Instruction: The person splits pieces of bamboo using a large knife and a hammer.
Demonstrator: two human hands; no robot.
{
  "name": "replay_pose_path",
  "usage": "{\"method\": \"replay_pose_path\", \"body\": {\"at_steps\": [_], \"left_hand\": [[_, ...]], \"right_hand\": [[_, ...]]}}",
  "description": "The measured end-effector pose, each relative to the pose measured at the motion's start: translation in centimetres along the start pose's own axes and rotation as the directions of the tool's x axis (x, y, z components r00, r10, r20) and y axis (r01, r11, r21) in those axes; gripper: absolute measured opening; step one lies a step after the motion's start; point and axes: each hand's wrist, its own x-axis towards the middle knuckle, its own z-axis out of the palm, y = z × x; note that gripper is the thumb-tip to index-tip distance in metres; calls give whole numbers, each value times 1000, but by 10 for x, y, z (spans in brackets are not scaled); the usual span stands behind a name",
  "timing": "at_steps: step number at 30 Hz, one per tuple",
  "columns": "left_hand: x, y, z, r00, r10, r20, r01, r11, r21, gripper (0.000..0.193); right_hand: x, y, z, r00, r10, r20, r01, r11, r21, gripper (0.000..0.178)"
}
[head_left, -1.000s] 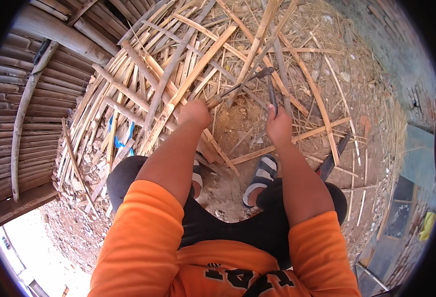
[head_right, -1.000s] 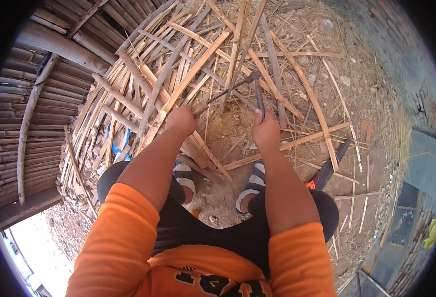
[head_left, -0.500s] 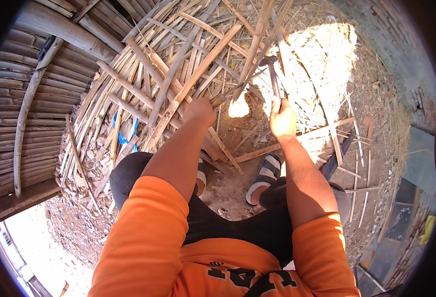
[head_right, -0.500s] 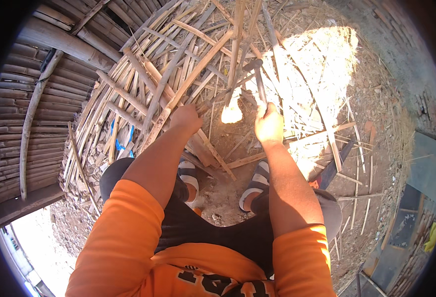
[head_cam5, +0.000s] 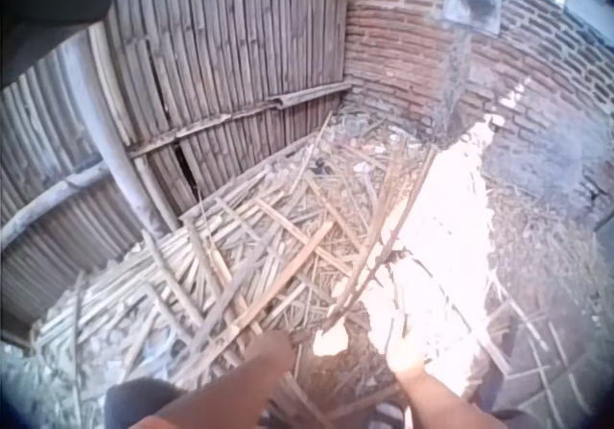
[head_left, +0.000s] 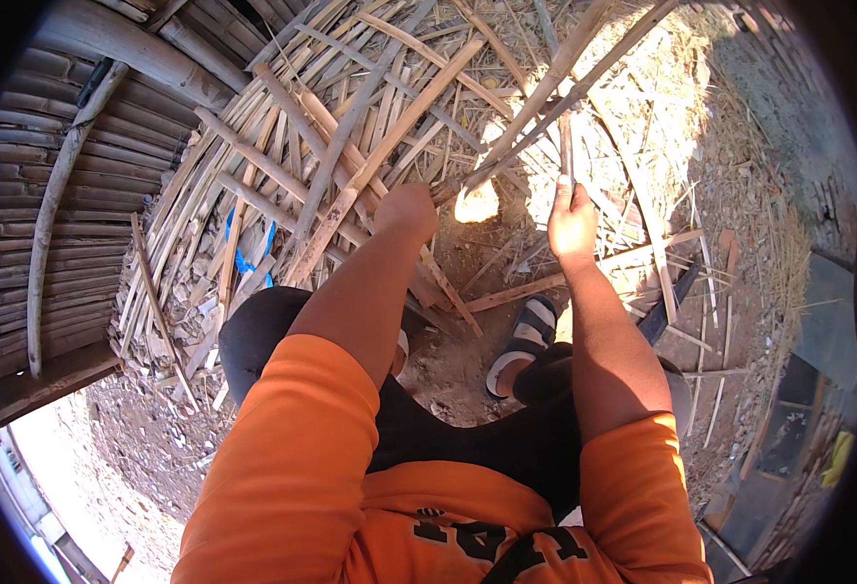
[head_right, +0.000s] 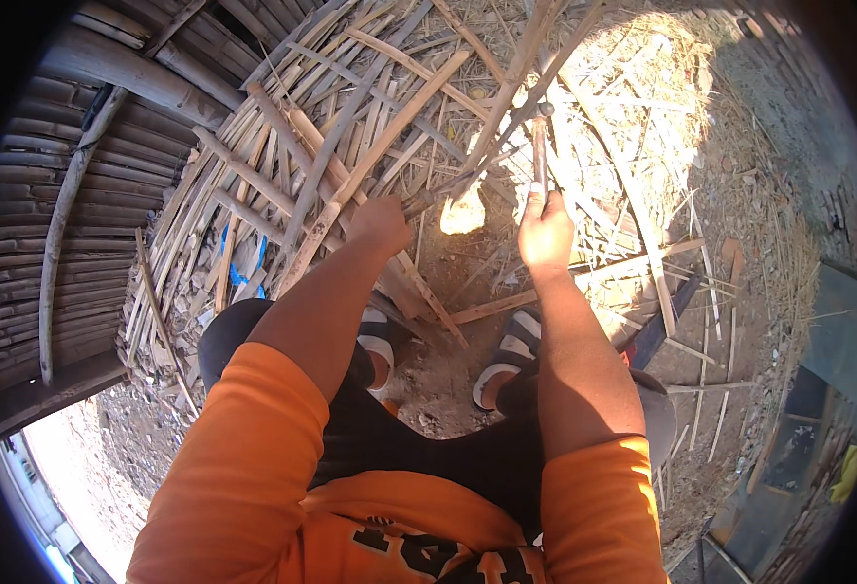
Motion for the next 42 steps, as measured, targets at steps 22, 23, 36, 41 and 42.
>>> {"method": "replay_pose_path", "body": {"at_steps": [22, 23, 36, 41, 42], "left_hand": [[0, -1, -5, 998, -23, 56, 22, 1000, 13, 30], [1, -1, -7, 999, -28, 41, 28, 1000, 6, 30], [0, -7, -9, 997, -72, 32, 73, 997, -33, 30], [2, -14, -1, 996, -93, 11, 93, 994, -51, 30], [0, -10, -6, 996, -91, 22, 92, 995, -42, 30]], "right_hand": [[-12, 31, 17, 981, 6, 193, 54, 951, -303, 51], [-12, 32, 18, 978, 45, 202, 15, 958, -285, 51], [-8, 40, 19, 991, -75, 114, 102, 960, -262, 47], [8, -21, -11, 998, -48, -50, 49, 998, 27, 51], [5, -35, -15, 994, -52, -97, 59, 995, 77, 51]]}}
